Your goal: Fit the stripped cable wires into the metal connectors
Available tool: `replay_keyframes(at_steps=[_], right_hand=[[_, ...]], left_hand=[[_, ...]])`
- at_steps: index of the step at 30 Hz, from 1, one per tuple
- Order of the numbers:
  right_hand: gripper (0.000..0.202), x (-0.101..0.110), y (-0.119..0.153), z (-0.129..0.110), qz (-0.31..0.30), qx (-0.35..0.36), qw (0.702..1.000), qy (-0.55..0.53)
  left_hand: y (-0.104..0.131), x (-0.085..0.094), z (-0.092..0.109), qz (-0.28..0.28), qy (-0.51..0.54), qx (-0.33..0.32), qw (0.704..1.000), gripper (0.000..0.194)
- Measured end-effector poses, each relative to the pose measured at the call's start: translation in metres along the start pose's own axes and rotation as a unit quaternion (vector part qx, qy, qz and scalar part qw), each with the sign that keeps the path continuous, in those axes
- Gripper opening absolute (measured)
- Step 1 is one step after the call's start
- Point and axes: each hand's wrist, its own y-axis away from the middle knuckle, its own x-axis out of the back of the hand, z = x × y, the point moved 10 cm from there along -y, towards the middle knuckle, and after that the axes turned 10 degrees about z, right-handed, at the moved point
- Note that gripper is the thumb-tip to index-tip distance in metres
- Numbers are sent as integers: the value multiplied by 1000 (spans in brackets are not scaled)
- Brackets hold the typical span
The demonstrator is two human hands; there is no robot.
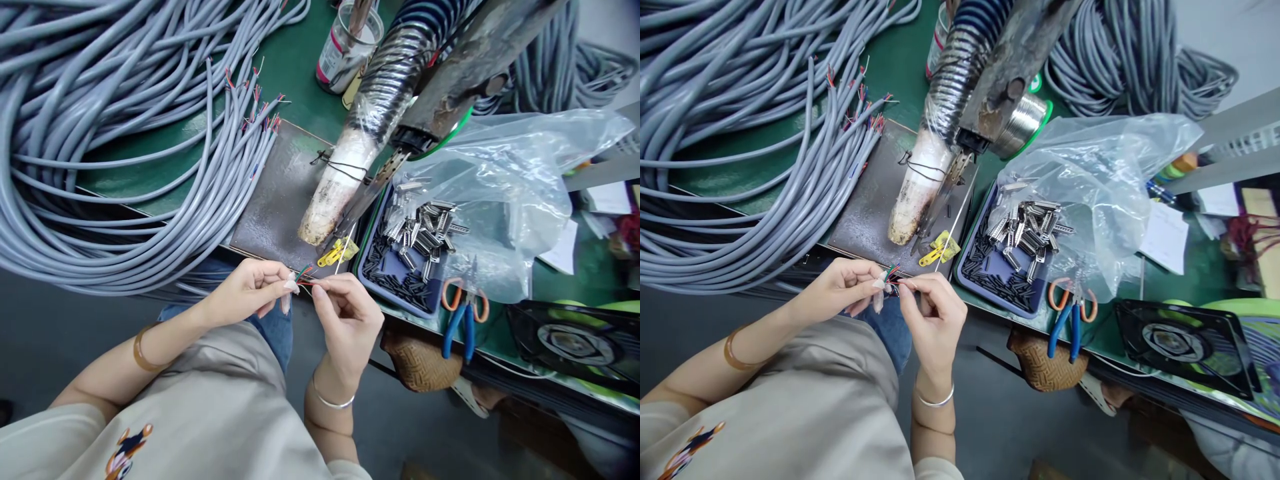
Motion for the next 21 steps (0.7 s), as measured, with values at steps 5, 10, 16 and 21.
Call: replay_keyframes(at_steps=[5,10,16,21], right_hand=[[10,-3,5,-11,-12,52,999,10],[9,3,-4,14,-5,-37,999,-3],[8,-5,-2,21,-56,-76,995,-30],[8,-2,0,20,-73,-63,995,-33]], left_hand=[[1,0,0,8,-10,-4,1000,37],[3,-1,-1,6,-23,-5,1000,27],[2,-1,-4,4,-14,-14,1000,18],[2,-1,-3,-6,-10,-37,999,14]])
